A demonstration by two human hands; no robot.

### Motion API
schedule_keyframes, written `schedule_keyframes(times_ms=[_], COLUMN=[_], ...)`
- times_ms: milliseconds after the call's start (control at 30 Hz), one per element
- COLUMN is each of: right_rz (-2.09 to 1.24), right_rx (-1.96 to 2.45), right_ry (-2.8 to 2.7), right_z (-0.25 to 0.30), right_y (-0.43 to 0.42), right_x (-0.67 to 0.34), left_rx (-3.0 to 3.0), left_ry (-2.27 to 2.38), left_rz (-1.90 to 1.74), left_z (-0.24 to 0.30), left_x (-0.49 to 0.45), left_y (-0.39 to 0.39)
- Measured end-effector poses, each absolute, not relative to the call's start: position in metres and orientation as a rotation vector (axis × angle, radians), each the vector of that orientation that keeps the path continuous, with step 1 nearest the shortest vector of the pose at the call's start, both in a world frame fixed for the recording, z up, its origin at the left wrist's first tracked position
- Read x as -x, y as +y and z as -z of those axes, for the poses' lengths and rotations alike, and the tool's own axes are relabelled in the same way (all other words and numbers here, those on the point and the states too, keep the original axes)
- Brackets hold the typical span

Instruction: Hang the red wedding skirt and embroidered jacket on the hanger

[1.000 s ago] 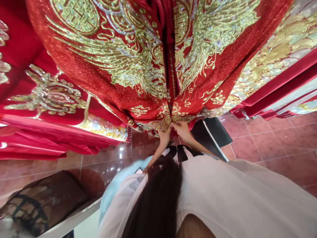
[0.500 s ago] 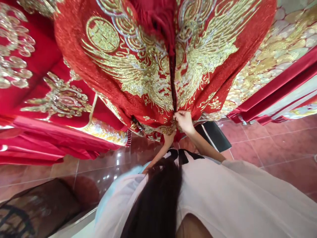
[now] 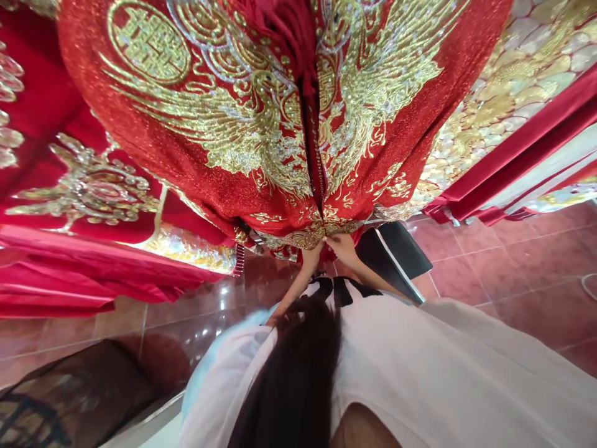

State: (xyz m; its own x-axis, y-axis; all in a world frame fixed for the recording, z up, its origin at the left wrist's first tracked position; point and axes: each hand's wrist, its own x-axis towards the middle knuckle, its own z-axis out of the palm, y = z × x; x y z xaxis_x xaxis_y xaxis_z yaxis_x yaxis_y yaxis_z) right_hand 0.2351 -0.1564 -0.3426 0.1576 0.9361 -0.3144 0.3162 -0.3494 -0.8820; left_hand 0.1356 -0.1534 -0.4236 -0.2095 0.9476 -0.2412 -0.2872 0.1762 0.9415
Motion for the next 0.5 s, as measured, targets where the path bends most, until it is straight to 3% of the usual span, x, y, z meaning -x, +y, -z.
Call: schedule_keyframes(times_ms=[500], right_rz=[-1.28], right_rx=[1.62], right_ry=[-0.718], right_z=[0.351], right_y=[-0.162], right_x=[-0.227], left_rx=[-0.8], left_ry=[1.266], left_rz=[-1.346], left_z=[0.413], left_x=[-0.134], left_y=[-0.155])
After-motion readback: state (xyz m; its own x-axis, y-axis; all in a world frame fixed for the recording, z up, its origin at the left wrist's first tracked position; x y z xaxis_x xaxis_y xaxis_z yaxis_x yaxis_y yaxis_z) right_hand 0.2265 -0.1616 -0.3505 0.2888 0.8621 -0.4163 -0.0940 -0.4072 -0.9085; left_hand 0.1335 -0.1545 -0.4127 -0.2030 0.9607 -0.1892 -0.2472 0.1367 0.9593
